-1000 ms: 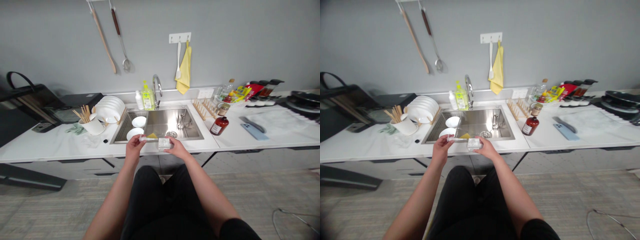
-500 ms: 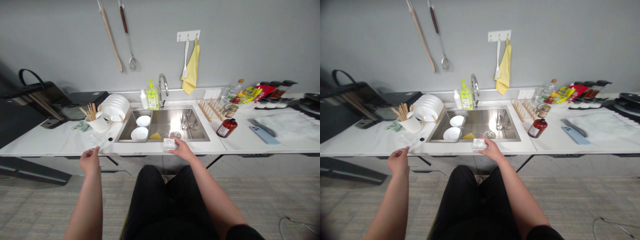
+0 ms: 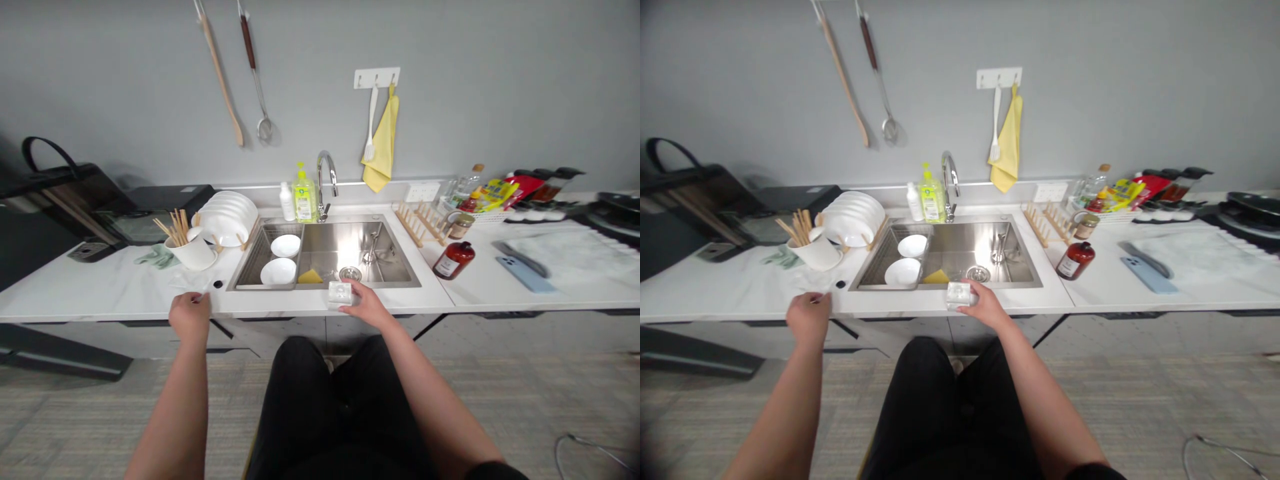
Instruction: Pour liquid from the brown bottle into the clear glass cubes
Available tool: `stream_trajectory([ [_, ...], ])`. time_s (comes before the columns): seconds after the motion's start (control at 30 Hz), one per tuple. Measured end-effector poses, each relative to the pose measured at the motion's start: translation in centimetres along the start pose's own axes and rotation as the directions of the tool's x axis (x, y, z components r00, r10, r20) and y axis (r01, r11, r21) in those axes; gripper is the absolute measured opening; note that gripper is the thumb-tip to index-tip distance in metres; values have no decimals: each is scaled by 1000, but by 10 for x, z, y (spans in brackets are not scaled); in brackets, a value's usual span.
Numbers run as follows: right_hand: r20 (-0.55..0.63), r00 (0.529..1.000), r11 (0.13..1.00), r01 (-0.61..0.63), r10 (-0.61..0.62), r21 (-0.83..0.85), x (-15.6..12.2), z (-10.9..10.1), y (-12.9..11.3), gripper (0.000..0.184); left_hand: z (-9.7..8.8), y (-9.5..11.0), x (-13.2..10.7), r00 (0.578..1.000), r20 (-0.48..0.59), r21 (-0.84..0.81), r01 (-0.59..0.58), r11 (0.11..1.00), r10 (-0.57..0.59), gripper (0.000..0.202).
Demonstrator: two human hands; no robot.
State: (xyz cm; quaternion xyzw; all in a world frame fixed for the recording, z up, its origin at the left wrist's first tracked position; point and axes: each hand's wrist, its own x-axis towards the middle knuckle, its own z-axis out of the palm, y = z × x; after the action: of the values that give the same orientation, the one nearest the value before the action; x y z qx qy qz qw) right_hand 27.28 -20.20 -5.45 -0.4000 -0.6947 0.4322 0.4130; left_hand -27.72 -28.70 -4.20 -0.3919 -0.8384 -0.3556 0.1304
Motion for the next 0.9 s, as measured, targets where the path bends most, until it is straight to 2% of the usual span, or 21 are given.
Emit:
stream_trajectory([
  [0.17, -22, 1000, 1000, -3, 2, -10, 0, 0, 1, 91, 9, -5, -2, 989, 5, -30, -148, 989, 148, 44],
  [0.27, -19, 1000, 1000, -1, 1, -8, 0, 1, 2, 91, 11, -8, -4, 980, 12, -52, -198, 979, 198, 46],
  [0.37, -13, 1000, 1000, 3, -3, -7, 0, 1, 2, 92, 6, -8, -8, 973, 1, -71, -228, 971, 229, 48],
  [0.47, -15, 1000, 1000, 9, -9, -3, 0, 0, 1, 92, -6, 5, -17, 970, -25, -117, -244, 963, 243, 48],
  [0.57, -14, 1000, 1000, 13, -13, 1, 0, 1, 1, 90, -20, 40, -42, 978, -62, -218, -209, 953, 200, 44],
  [0.63, -16, 1000, 1000, 16, -16, 2, 0, 1, 1, 90, -24, 76, -68, 979, -44, -336, -203, 919, 200, 40],
  [0.7, -30, 999, 1000, 14, -14, -6, -1, 3, 2, 90, -22, 116, -97, 961, 14, -506, -231, 831, 275, 36],
  [0.77, -43, 999, 1000, 20, -21, -19, -4, 4, 0, 90, -13, 155, -124, 912, 116, -676, -217, 704, 392, 38],
  [0.83, -49, 998, 999, 47, -48, -24, -8, 4, -4, 87, -2, 188, -146, 823, 239, -792, -141, 594, 515, 54],
  [0.9, -41, 996, 997, 79, -80, -18, -14, 3, -12, 86, 7, 211, -162, 723, 330, -851, -51, 523, 607, 71],
])
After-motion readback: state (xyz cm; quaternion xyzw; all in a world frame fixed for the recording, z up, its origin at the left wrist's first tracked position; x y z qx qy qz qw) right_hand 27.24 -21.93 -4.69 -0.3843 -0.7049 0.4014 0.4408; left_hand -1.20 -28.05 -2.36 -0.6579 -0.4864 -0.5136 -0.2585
